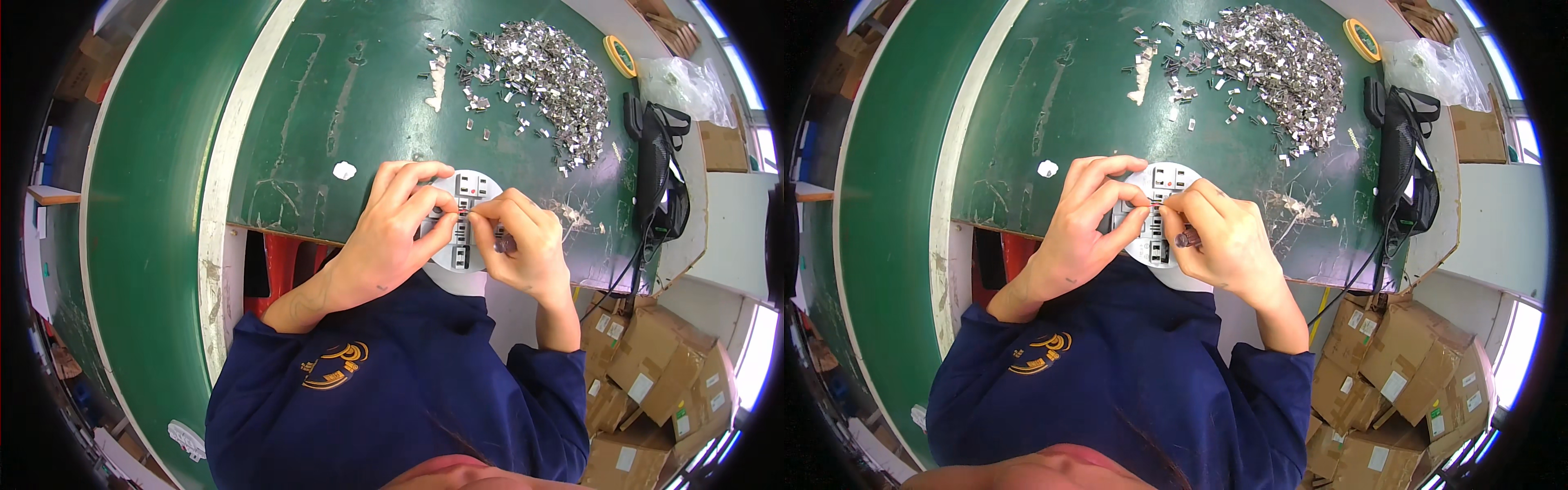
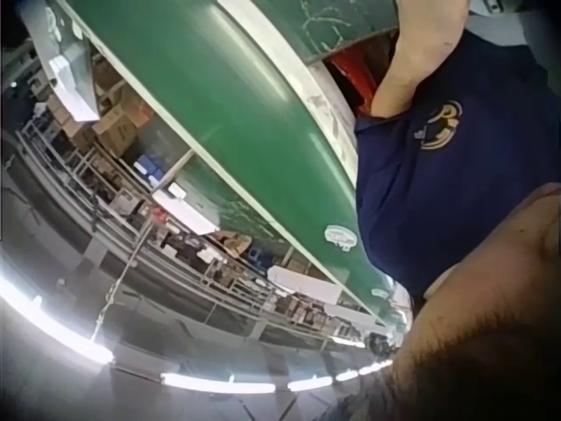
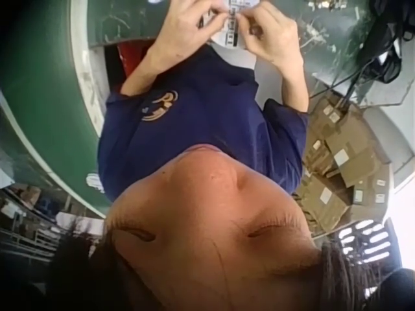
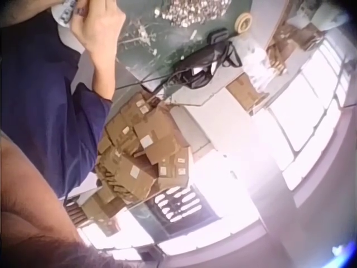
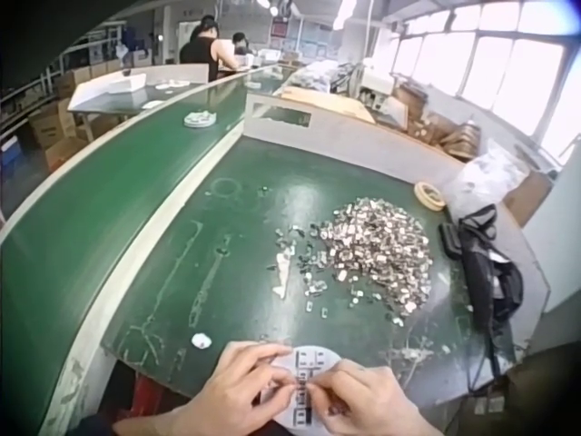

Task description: Inserting small silver pins into a circular white plastic base at a manufacturing workbench.

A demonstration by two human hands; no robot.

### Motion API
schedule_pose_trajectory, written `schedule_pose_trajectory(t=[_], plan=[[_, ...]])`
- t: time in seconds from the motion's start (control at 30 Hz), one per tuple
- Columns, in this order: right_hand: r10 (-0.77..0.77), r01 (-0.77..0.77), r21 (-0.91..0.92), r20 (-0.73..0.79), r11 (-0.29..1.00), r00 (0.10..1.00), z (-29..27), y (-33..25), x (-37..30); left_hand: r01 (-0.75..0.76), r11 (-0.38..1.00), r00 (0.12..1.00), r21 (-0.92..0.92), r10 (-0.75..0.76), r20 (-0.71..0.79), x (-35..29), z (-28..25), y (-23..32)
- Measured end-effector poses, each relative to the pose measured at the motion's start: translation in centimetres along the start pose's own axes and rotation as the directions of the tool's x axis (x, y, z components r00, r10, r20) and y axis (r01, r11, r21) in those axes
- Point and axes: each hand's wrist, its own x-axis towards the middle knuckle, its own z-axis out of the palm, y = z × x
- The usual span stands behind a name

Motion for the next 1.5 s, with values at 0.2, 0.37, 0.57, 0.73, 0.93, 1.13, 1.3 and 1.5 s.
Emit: schedule_pose_trajectory(t=[0.2, 0.37, 0.57, 0.73, 0.93, 1.13, 1.3, 1.5], plan=[[0.002, -0.002, -0.004, -0.031, 1.000, 1.000, 0.1, 0.0, -0.1, 0.001, 1.000, 1.000, 0.002, -0.001, -0.017, 0.0, 0.1, -0.1], [-0.028, 0.028, 0.001, 0.045, 1.000, 0.999, -0.4, 0.5, 0.1, 0.004, 1.000, 1.000, 0.010, -0.003, -0.014, 0.0, 0.0, -0.1], [-0.047, 0.049, -0.011, 0.164, 0.999, 0.985, -1.1, 0.7, 0.8, 0.008, 1.000, 1.000, 0.010, -0.008, -0.015, 0.1, 0.0, -0.1], [-0.034, 0.038, -0.014, 0.249, 0.999, 0.968, -1.6, 0.4, 1.8, 0.006, 1.000, 1.000, 0.016, -0.006, -0.024, 0.1, 0.1, -0.1], [-0.010, 0.010, 0.003, 0.356, 1.000, 0.934, -1.5, -0.5, 3.2, -0.038, 0.999, 0.999, 0.039, 0.039, -0.027, 0.2, 0.1, -0.3], [0.008, 0.004, -0.041, 0.295, 0.999, 0.955, -1.2, -0.9, 2.3, 0.001, 0.999, 1.000, 0.035, 0.000, -0.031, -0.1, 0.2, -0.2], [0.076, -0.092, 0.064, 0.227, 0.994, 0.971, -1.2, -0.4, 1.7, 0.027, 0.999, 0.999, 0.029, -0.026, -0.030, 0.2, 0.0, 0.0], [0.031, -0.011, -0.063, 0.318, 0.998, 0.948, -1.3, -1.2, 2.0, 0.035, 0.999, 0.999, 0.015, -0.035, -0.016, 0.2, -0.1, -0.1]])
